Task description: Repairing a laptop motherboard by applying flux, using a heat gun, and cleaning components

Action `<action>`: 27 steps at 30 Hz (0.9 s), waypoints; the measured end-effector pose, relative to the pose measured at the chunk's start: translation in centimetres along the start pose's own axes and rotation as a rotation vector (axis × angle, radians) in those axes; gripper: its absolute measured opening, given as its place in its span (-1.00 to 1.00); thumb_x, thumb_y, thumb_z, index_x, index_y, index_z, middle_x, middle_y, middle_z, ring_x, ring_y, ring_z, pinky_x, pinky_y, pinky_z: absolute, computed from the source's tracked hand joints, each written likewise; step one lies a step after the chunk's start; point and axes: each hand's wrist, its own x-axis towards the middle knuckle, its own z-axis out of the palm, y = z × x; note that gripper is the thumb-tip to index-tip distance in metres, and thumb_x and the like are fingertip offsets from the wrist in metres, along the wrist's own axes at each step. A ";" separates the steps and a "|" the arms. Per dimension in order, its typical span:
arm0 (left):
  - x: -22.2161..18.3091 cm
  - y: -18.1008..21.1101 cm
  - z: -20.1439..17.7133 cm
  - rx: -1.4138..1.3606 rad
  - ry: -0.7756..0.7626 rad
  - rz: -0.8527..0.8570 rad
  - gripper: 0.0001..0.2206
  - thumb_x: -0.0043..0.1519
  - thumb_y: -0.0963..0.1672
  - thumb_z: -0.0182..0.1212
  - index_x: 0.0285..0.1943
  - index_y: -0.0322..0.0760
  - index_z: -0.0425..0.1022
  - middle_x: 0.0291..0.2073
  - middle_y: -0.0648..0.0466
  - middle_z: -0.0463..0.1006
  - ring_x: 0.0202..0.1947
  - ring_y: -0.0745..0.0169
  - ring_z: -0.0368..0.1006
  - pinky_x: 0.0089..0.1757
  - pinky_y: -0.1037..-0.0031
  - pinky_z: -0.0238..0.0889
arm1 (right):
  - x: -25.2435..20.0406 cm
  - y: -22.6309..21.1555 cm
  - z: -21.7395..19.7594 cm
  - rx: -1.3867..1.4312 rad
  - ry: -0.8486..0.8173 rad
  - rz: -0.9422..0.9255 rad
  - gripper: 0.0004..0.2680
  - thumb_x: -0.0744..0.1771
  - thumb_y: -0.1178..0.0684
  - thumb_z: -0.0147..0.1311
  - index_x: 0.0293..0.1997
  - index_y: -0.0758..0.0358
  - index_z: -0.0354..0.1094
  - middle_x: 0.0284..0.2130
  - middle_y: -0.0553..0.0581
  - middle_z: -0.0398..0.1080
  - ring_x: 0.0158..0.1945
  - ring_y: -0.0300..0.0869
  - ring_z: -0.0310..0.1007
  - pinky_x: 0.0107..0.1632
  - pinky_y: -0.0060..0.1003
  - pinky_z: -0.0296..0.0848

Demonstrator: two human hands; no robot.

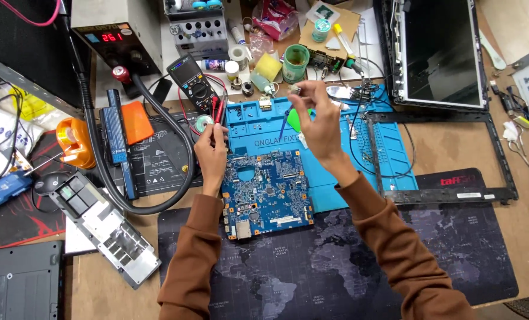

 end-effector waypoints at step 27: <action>-0.7 2.0 -0.8 0.034 -0.106 0.048 -0.74 0.50 -0.10 -0.04 -0.21 -0.11 0.56 -0.49 0.08 0.55 -0.46 0.22 0.41 -0.15 0.38 0.14 | -8.3 -1.1 -4.6 -0.308 -0.665 0.300 -0.75 0.43 0.12 -0.14 0.24 -0.07 0.36 -0.16 0.08 0.53 -0.30 0.00 0.63 -0.26 -0.22 0.67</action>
